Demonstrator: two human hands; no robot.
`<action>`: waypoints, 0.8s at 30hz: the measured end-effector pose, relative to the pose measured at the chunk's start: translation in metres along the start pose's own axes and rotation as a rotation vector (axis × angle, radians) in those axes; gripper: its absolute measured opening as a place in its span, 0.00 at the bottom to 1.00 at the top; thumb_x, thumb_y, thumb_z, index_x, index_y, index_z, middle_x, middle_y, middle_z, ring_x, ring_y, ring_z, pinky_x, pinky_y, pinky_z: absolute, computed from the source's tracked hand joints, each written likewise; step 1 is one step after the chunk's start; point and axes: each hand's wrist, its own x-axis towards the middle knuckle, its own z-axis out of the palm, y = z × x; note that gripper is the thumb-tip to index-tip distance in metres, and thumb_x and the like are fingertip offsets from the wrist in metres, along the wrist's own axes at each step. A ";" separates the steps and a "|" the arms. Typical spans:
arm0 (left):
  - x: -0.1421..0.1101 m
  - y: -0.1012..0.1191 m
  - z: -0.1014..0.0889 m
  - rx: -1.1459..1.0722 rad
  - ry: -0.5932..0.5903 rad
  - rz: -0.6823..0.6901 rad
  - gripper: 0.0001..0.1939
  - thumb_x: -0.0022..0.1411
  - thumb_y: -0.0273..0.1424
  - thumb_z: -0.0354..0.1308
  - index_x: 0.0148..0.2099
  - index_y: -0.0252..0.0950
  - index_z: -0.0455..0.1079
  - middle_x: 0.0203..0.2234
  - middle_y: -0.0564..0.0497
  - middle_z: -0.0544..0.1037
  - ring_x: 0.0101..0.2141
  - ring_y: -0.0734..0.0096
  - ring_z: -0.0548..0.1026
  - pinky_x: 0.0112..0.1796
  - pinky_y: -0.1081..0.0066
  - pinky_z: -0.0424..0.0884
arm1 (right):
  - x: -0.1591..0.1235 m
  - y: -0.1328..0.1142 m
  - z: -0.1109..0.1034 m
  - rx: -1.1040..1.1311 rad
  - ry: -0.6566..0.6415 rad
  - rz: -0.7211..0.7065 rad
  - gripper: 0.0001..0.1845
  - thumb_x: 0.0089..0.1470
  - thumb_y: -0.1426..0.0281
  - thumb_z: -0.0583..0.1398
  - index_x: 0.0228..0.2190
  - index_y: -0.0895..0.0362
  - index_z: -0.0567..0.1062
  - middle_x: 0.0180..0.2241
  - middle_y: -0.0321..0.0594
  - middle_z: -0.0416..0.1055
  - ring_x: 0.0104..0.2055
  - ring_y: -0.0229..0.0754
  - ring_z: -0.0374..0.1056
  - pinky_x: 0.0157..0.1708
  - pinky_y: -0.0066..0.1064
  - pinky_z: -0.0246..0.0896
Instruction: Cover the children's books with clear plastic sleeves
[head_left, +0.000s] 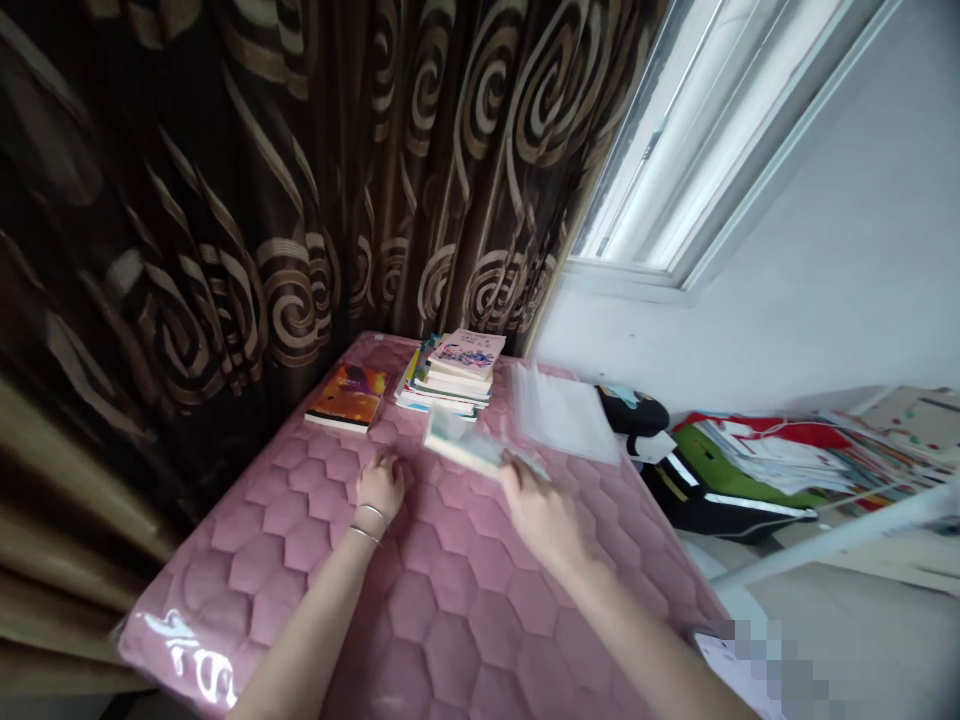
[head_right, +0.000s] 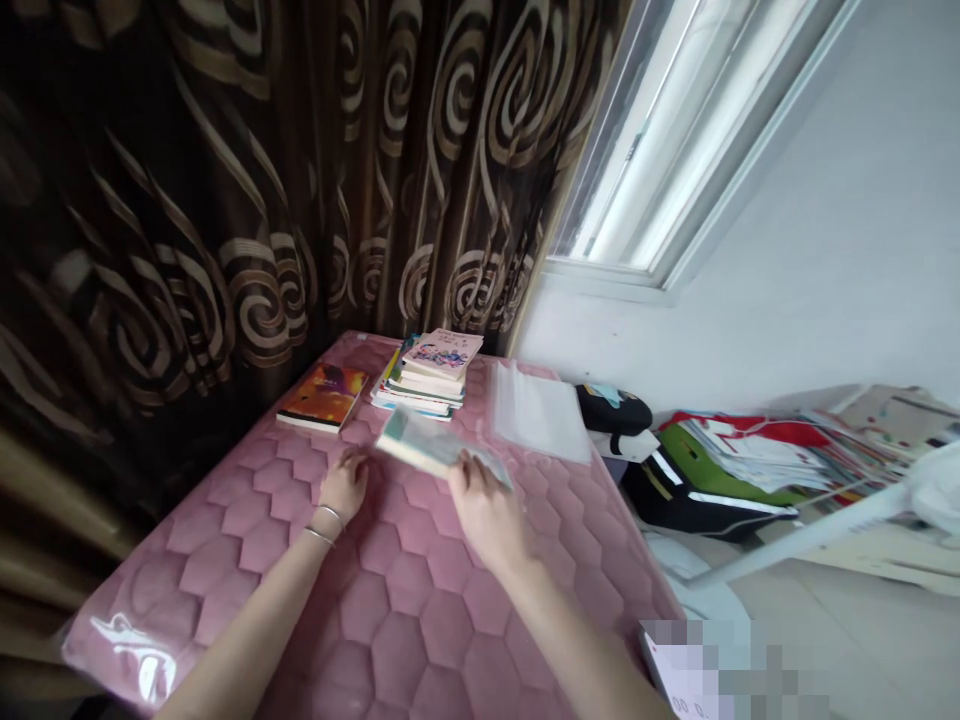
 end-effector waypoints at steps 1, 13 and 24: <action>0.003 -0.009 0.001 -0.030 0.021 0.004 0.17 0.64 0.26 0.46 0.49 0.35 0.72 0.56 0.42 0.70 0.51 0.60 0.71 0.53 0.59 0.67 | -0.011 -0.008 0.012 -0.026 0.040 -0.103 0.15 0.55 0.83 0.51 0.42 0.59 0.68 0.45 0.53 0.75 0.41 0.44 0.74 0.31 0.27 0.66; -0.005 -0.009 -0.001 -0.023 -0.018 0.064 0.17 0.65 0.31 0.46 0.50 0.45 0.73 0.51 0.53 0.76 0.59 0.60 0.63 0.57 0.54 0.60 | -0.088 -0.050 0.079 0.361 -0.078 -0.110 0.18 0.52 0.86 0.53 0.39 0.54 0.71 0.57 0.51 0.65 0.58 0.53 0.63 0.52 0.45 0.65; 0.006 0.014 0.000 0.013 -0.169 0.132 0.16 0.59 0.30 0.55 0.49 0.45 0.73 0.49 0.52 0.76 0.54 0.60 0.66 0.54 0.58 0.63 | -0.099 -0.049 0.066 0.427 -0.153 -0.035 0.16 0.54 0.83 0.54 0.42 0.57 0.72 0.57 0.53 0.65 0.60 0.54 0.60 0.53 0.45 0.65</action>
